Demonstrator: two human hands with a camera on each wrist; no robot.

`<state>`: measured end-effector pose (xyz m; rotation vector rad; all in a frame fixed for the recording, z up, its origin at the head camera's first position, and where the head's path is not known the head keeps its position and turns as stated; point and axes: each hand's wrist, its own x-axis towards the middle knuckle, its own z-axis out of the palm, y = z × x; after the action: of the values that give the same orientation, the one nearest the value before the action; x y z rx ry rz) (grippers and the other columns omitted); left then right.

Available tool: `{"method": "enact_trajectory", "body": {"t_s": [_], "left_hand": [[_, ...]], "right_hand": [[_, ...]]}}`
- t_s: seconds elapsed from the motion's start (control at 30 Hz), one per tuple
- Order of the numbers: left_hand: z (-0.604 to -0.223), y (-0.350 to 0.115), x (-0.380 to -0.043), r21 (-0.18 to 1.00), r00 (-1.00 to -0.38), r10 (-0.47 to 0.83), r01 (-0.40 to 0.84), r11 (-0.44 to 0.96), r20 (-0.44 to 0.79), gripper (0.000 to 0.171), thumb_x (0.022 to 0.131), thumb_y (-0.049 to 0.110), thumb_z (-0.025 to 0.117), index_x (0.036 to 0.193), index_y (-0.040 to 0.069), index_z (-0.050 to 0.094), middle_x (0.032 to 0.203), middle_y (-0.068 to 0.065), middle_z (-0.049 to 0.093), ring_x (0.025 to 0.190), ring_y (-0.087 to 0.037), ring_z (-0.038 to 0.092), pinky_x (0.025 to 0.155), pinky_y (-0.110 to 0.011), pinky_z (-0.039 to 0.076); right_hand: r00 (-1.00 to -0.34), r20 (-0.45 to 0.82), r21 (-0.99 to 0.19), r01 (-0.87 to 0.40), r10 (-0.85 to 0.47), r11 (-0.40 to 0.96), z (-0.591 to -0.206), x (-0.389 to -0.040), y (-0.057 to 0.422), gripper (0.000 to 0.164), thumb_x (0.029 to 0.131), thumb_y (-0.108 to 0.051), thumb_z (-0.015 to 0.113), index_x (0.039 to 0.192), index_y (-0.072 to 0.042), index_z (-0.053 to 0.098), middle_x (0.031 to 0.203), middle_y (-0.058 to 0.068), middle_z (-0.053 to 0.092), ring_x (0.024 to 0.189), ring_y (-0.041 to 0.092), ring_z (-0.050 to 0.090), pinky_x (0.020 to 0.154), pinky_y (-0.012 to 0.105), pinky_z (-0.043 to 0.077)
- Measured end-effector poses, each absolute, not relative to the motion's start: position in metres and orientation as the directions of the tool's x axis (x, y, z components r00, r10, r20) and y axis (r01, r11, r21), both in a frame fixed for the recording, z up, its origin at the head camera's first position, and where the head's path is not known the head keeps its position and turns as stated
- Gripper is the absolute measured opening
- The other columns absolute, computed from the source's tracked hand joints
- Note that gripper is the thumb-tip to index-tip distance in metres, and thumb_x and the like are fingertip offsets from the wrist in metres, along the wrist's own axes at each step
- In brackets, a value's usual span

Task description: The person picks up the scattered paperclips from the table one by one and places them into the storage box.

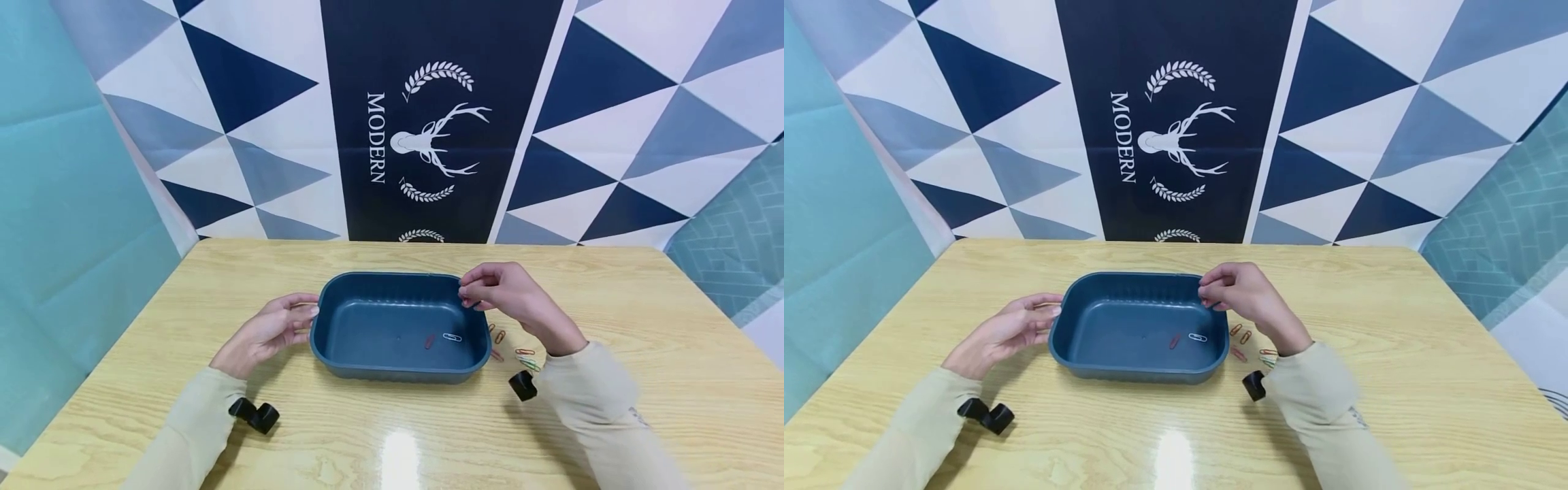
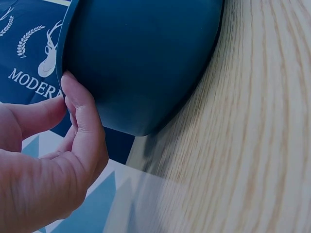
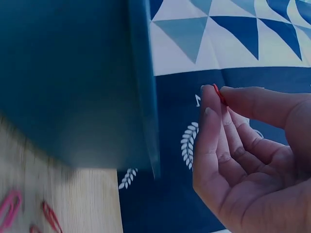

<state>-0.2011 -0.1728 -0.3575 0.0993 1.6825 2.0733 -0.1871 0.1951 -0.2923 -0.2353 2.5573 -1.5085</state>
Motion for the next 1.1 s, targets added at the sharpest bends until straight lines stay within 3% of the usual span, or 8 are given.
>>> {"method": "enact_trajectory", "body": {"t_s": [0.13, 0.33, 0.53, 1.1], "left_hand": [[-0.359, -0.172, -0.201, 0.937, -0.888, 0.39, -0.318, -0.143, -0.242, 0.035, 0.1, -0.002, 0.047, 0.132, -0.009, 0.036, 0.093, -0.005, 0.061, 0.074, -0.012, 0.061, 0.069, -0.026, 0.055], [-0.361, -0.174, -0.2, 0.938, -0.889, 0.387, -0.317, -0.138, -0.244, 0.033, 0.1, -0.001, 0.047, 0.132, -0.007, 0.038, 0.092, -0.005, 0.06, 0.073, -0.011, 0.06, 0.069, -0.026, 0.055], [-0.359, -0.173, -0.2, 0.938, -0.891, 0.378, -0.321, -0.13, -0.253, 0.039, 0.1, -0.001, 0.046, 0.136, -0.008, 0.033, 0.094, -0.005, 0.059, 0.073, -0.011, 0.059, 0.07, -0.027, 0.055], [-0.357, -0.171, -0.199, 0.938, -0.886, 0.396, -0.316, -0.138, -0.24, 0.037, 0.1, -0.001, 0.047, 0.134, -0.007, 0.034, 0.096, -0.005, 0.059, 0.075, -0.011, 0.06, 0.071, -0.027, 0.055]], "right_hand": [[-0.968, -0.074, -0.89, -0.044, -0.239, 0.453, -0.295, -0.19, 0.187, 0.024, 0.095, -0.008, 0.061, 0.11, 0.011, 0.06, 0.095, 0.018, 0.068, 0.081, 0.019, 0.066, 0.077, 0.036, 0.056], [-0.955, -0.079, -0.874, -0.071, -0.285, 0.481, -0.301, -0.192, 0.178, 0.016, 0.093, -0.009, 0.064, 0.102, 0.005, 0.064, 0.086, 0.011, 0.067, 0.082, 0.031, 0.064, 0.077, 0.041, 0.056], [-0.94, -0.075, -0.868, -0.102, -0.332, 0.486, -0.305, -0.192, 0.174, 0.016, 0.093, -0.007, 0.064, 0.102, 0.006, 0.065, 0.08, 0.009, 0.064, 0.073, 0.025, 0.061, 0.073, 0.042, 0.054], [-0.913, -0.099, -0.808, -0.16, -0.397, 0.567, -0.305, -0.192, 0.176, 0.026, 0.095, -0.008, 0.062, 0.115, 0.008, 0.065, 0.105, 0.014, 0.068, 0.087, 0.027, 0.064, 0.078, 0.042, 0.055]]}}
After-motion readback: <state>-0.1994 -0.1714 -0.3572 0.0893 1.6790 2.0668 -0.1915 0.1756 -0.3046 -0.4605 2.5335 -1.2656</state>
